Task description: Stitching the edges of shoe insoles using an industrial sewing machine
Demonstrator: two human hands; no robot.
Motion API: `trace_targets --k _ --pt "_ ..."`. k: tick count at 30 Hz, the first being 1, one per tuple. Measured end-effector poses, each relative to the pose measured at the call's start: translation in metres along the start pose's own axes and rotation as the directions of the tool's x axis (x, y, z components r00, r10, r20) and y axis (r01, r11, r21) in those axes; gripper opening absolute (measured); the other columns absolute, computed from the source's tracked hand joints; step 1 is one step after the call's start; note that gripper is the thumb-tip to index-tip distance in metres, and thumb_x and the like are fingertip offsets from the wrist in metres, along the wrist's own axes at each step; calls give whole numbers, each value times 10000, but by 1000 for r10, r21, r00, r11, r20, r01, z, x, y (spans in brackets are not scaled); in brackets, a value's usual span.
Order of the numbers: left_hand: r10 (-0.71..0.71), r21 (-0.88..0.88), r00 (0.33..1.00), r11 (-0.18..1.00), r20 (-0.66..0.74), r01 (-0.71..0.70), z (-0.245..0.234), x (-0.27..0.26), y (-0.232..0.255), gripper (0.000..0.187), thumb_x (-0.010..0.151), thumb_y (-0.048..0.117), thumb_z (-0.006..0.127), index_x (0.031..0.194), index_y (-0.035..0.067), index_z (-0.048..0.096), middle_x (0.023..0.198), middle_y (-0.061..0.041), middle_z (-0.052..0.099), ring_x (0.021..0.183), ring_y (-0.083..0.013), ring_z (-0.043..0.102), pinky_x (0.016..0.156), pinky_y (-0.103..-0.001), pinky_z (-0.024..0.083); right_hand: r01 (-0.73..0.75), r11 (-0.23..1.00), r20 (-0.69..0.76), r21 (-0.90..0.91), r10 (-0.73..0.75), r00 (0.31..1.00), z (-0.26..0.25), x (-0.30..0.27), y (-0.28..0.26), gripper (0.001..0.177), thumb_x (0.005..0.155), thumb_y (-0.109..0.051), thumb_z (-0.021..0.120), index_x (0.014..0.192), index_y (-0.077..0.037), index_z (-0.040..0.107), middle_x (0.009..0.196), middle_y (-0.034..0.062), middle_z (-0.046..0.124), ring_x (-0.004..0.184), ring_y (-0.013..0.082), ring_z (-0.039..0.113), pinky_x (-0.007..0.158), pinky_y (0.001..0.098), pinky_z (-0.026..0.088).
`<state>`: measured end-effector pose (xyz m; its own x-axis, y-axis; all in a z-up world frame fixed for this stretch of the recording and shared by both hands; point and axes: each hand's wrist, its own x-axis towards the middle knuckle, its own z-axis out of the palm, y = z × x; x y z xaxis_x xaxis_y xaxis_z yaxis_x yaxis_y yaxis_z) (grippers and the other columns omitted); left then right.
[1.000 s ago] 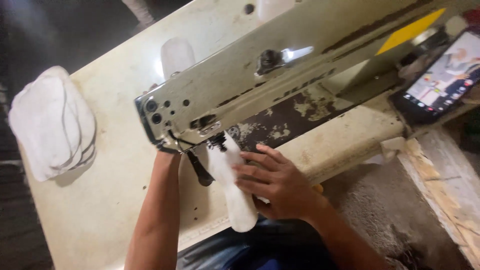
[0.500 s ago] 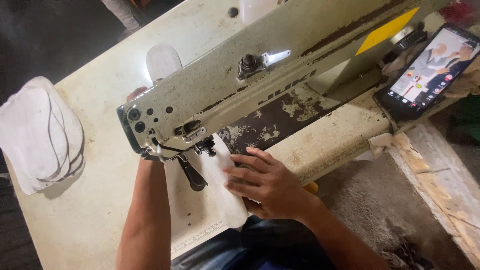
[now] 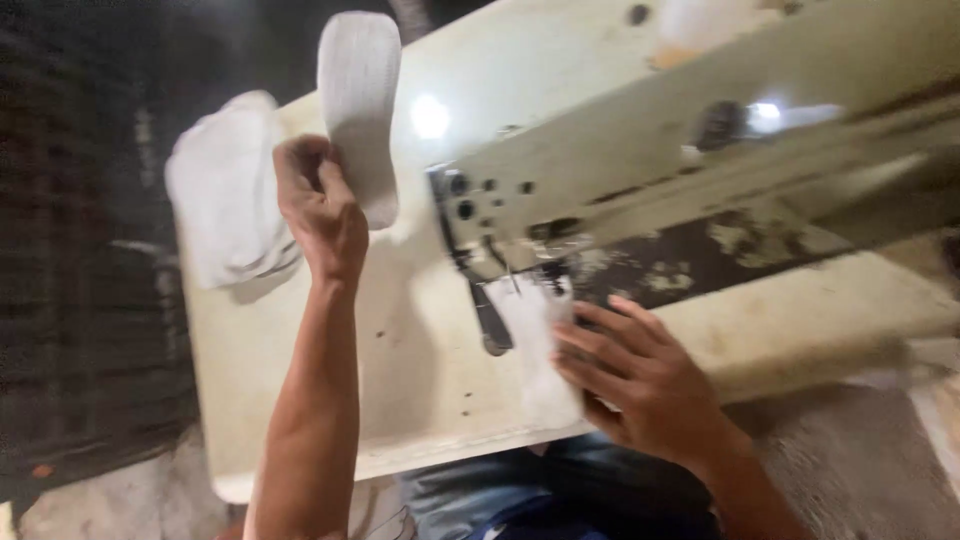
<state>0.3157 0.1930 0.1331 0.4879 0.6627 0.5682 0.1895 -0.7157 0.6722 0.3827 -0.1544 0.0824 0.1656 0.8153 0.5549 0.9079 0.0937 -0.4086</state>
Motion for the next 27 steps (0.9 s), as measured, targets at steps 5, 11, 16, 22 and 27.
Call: trace_targets --k 5,11,16,22,27 --pt "289 171 949 949 -123 -266 -73 43 -69 82 1037 -27 496 1064 28 550 975 -111 558 905 -245 553 806 -334 475 11 999 27 -52 -10 1000 11 -7 5 366 901 -195 634 1266 -195 656 1453 56 605 1359 340 561 1142 578 422" --pt "-183 511 976 831 -122 220 -141 36 -130 236 990 -30 603 1209 55 582 1129 -109 635 985 -250 628 817 -406 552 21 995 58 -96 -15 998 13 -7 2 356 933 -268 672 1282 -203 656 1485 47 579 1388 337 534 1165 578 407" --pt "-182 478 968 844 -172 244 -179 -16 -104 358 972 -76 564 1327 -32 583 1263 -226 618 1125 -356 636 909 -432 584 5 999 5 -47 -5 1000 11 -1 0 234 961 -211 648 1180 -168 717 1393 51 653 1334 342 586 1130 575 427" --pt "-94 554 925 777 -368 299 -243 -124 -83 280 1044 50 636 1321 4 641 1328 -279 536 1168 -380 558 901 -560 545 0 999 -15 -49 -1 1000 11 1 -2 262 948 -122 642 1194 -119 731 1378 73 660 1309 345 608 1110 571 479" --pt "138 858 893 372 -427 353 -300 -287 -130 306 1218 88 577 1425 -132 534 1267 -338 613 1106 -514 611 945 -543 478 -11 994 -22 -109 8 1000 11 4 -5 247 969 -149 605 1191 -151 712 1387 39 651 1292 317 620 1122 532 457"
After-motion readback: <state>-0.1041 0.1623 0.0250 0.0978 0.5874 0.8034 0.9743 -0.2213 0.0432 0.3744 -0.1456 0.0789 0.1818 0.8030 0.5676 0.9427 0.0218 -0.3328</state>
